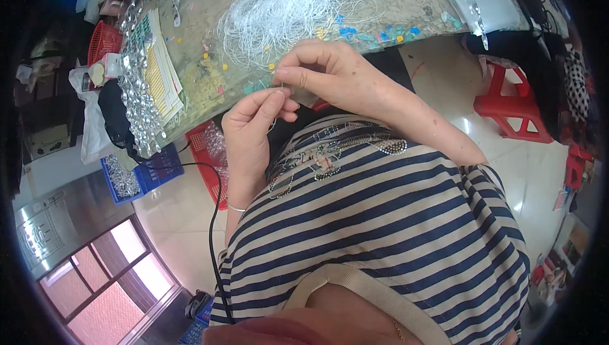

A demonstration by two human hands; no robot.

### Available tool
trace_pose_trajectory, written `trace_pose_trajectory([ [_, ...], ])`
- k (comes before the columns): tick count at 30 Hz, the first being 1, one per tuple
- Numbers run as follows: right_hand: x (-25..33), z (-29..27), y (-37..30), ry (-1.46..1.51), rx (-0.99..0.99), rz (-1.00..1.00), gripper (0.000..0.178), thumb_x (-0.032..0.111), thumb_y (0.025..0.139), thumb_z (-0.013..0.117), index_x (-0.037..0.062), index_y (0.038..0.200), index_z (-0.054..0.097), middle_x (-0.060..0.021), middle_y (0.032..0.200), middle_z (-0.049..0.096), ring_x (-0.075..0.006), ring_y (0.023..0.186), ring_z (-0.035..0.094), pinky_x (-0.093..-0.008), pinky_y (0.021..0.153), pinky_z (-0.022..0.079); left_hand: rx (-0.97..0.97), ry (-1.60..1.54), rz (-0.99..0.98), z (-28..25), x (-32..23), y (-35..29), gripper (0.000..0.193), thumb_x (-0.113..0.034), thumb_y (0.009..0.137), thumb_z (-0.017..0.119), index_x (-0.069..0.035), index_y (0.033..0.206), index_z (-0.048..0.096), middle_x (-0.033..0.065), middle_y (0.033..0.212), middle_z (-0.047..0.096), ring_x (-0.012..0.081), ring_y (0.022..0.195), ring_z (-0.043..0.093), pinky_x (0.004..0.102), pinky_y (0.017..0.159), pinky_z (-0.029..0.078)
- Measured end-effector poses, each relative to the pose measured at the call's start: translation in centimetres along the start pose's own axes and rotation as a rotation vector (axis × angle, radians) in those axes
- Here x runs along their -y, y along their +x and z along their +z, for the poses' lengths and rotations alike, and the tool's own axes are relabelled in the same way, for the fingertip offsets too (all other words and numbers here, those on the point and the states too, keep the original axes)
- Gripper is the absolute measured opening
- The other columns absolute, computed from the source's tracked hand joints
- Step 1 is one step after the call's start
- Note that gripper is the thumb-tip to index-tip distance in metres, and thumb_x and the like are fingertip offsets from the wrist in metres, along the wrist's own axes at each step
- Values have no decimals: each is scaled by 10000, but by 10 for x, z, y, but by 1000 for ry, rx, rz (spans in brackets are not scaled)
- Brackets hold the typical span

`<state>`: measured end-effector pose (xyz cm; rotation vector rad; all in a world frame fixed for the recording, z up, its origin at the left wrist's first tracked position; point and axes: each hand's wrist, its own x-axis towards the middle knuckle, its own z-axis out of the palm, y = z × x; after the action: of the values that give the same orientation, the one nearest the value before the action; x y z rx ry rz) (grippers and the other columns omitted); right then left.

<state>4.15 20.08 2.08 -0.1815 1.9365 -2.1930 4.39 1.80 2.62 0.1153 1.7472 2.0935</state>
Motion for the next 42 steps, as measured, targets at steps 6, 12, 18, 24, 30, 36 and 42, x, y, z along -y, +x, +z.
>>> trace_pose_trajectory([
  [6,-6,-2,10,-6,30,-26,136,134,899,612,8,915,661,-9,858,596,-63,746,562,-203,650,474,-15,42,-36,-3,3,3,161,-76,891,609,34,988,675,97,862,684,104,736,618,217,685,501],
  [12,-9,-2,19,34,109,-6,96,80,874,632,4,892,687,-25,840,599,-78,753,563,-208,659,467,-32,45,-105,-8,8,-1,153,-67,885,614,30,984,679,90,852,686,98,725,615,210,679,496],
  [18,-11,-6,23,-7,177,8,82,63,855,648,8,891,696,-25,827,601,-77,739,561,-207,644,464,-11,43,-152,-9,8,-1,152,-71,879,624,29,978,682,81,839,683,86,718,610,203,675,494],
  [24,-17,-8,23,-75,218,13,96,95,847,663,17,888,702,-20,816,608,-79,744,570,-213,655,463,23,38,-190,-8,11,-3,143,-68,876,620,36,955,676,85,814,674,98,703,604,213,672,485],
  [30,-14,-7,22,-41,158,22,107,113,859,657,11,877,685,-18,823,607,-79,766,572,-211,681,465,-2,4,-181,-8,10,1,159,-75,872,636,32,981,679,72,816,674,73,685,582,196,651,480],
  [36,-11,-3,19,-8,61,-15,93,86,875,634,2,865,672,-12,838,600,-74,775,563,-208,702,471,-114,-33,-136,-4,4,2,189,-106,872,643,28,1004,667,54,760,647,58,602,513,173,560,402],
  [42,-7,0,20,-79,61,-58,116,98,890,617,-2,900,675,-8,848,601,-72,778,557,-212,709,462,-212,-44,-83,-3,3,2,185,-104,868,644,42,979,663,43,707,620,43,546,453,167,515,349],
])
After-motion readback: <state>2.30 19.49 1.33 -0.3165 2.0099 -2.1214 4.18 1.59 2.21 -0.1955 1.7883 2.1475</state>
